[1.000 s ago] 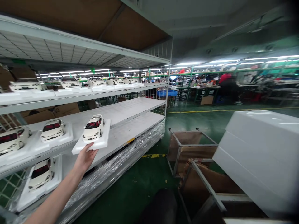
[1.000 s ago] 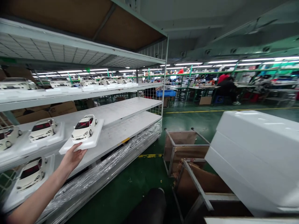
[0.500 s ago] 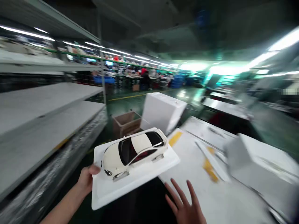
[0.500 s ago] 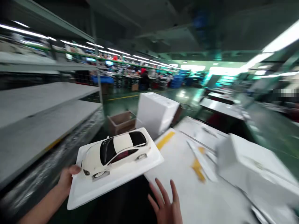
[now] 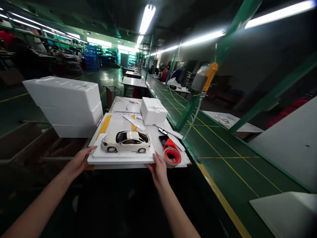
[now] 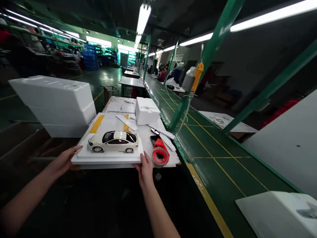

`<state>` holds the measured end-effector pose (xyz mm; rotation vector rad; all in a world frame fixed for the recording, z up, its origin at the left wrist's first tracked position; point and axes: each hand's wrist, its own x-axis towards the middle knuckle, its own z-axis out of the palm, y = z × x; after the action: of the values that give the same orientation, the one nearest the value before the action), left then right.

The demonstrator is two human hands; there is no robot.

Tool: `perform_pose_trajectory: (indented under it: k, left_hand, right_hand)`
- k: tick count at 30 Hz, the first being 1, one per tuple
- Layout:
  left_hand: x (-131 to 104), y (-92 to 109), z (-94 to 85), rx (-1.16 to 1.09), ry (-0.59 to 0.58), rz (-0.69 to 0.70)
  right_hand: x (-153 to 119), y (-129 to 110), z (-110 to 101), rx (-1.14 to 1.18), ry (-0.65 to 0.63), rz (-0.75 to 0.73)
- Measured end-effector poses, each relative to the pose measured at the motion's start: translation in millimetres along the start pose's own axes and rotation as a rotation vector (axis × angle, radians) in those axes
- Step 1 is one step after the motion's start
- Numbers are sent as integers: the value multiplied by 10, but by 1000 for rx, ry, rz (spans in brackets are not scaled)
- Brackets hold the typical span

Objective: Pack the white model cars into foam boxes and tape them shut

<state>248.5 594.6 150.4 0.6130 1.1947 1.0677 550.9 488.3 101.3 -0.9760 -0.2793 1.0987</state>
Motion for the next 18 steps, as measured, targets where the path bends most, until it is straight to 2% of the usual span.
perform_pose_trajectory:
  k: [4, 9, 11, 13, 16, 18]
  left_hand:
    - [9, -37, -144, 89, -51, 32]
    - [-227, -174, -285, 253, 13, 114]
    - [-320, -232, -260, 377, -18, 167]
    - [-382, -283, -200, 517, -34, 277]
    - [-411, -319, -114, 693, 34, 463]
    - [-395, -315, -97, 788, 90, 512]
  right_hand:
    - [-4, -41, 34, -22, -16, 34]
    - [11, -117, -116, -143, -53, 36]
    - [41, -73, -157, -252, -65, -24]
    - [61, 3, -179, -383, -69, -119]
    - [65, 94, -210, -606, -113, -272]
    - [66, 100, -242, -738, -160, -356]
